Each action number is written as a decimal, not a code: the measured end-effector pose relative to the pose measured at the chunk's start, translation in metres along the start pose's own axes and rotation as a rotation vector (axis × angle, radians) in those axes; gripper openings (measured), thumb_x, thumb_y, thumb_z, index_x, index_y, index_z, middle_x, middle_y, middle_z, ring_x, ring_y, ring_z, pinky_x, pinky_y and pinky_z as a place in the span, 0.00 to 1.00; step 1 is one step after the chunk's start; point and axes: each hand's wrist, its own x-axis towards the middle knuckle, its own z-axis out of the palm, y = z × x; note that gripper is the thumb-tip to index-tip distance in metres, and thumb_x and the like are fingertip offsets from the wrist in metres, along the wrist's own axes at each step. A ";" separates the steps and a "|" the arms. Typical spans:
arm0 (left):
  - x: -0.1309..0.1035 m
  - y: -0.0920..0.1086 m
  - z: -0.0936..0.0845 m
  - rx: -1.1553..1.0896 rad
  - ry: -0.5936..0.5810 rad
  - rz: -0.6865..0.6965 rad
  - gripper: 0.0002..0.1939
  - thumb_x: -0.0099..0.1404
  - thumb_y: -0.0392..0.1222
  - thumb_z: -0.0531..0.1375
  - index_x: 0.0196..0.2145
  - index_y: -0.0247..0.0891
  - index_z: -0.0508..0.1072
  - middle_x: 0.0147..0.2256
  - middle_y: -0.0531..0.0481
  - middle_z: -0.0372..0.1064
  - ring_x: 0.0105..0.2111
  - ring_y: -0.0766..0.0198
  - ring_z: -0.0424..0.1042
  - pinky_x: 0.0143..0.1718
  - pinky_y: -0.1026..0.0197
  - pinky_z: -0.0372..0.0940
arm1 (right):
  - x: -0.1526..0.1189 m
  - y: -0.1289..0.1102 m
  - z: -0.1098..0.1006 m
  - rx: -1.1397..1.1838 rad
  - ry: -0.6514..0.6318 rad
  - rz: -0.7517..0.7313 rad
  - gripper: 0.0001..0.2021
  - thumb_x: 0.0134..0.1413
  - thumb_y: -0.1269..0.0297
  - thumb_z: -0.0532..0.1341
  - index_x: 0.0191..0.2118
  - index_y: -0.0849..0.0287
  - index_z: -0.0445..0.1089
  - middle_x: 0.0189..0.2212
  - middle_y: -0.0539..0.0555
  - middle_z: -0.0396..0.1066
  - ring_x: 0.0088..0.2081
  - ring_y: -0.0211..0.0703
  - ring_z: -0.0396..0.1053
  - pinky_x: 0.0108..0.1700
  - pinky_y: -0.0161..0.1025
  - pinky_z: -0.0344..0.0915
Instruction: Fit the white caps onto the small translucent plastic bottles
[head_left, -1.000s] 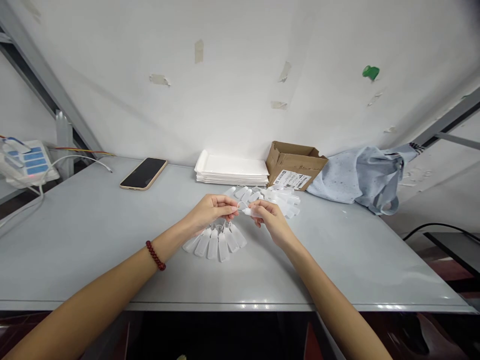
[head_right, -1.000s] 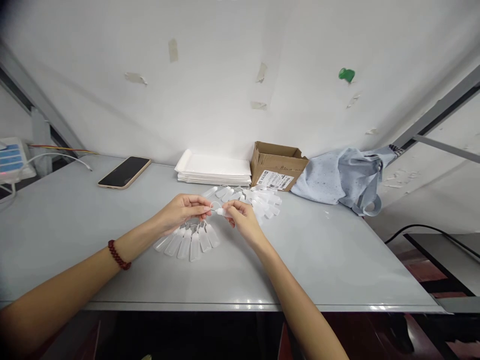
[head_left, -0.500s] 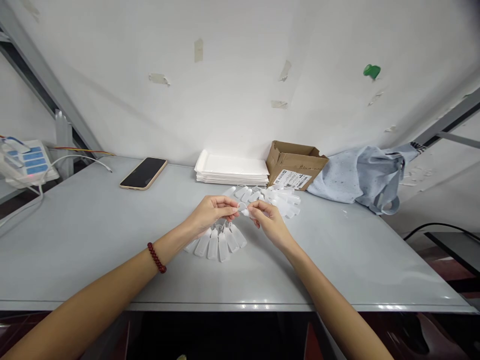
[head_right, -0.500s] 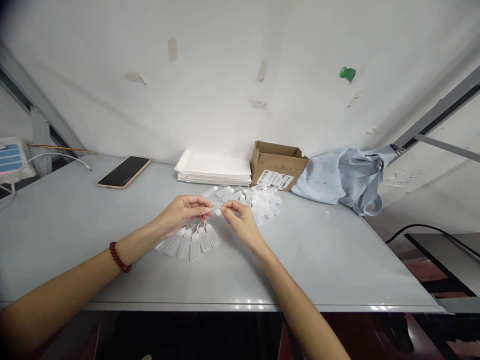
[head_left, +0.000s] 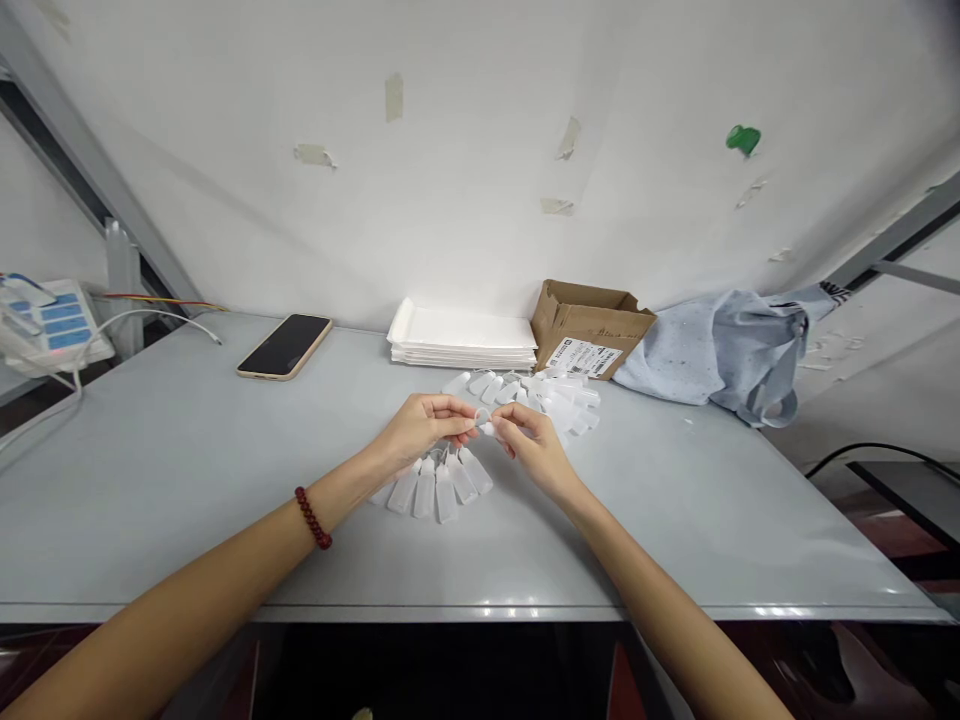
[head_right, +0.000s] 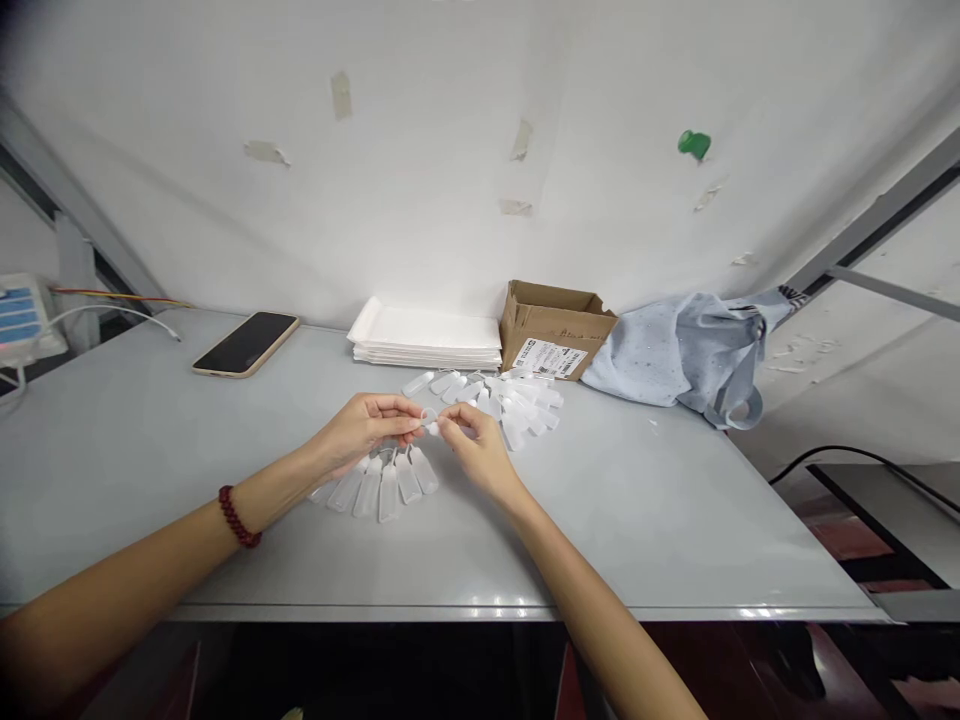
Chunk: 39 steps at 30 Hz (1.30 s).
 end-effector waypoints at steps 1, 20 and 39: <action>0.000 0.000 0.000 -0.002 -0.001 -0.001 0.09 0.54 0.38 0.66 0.34 0.32 0.75 0.26 0.48 0.75 0.25 0.69 0.68 0.31 0.63 0.64 | 0.000 -0.001 0.000 -0.012 0.003 -0.002 0.10 0.54 0.60 0.55 0.28 0.60 0.66 0.21 0.47 0.60 0.24 0.35 0.56 0.29 0.34 0.55; 0.000 0.005 0.000 -0.085 -0.027 -0.006 0.11 0.56 0.41 0.65 0.35 0.32 0.75 0.29 0.47 0.74 0.27 0.68 0.70 0.35 0.61 0.65 | 0.004 -0.001 0.002 0.076 0.055 0.004 0.09 0.52 0.61 0.56 0.27 0.60 0.65 0.20 0.47 0.58 0.24 0.34 0.56 0.27 0.34 0.55; -0.001 0.009 -0.001 0.133 -0.079 0.002 0.10 0.56 0.43 0.64 0.24 0.32 0.74 0.24 0.49 0.71 0.23 0.69 0.66 0.28 0.64 0.63 | 0.002 -0.001 0.000 0.117 0.038 0.020 0.08 0.51 0.64 0.56 0.24 0.59 0.64 0.18 0.45 0.56 0.23 0.34 0.53 0.26 0.35 0.52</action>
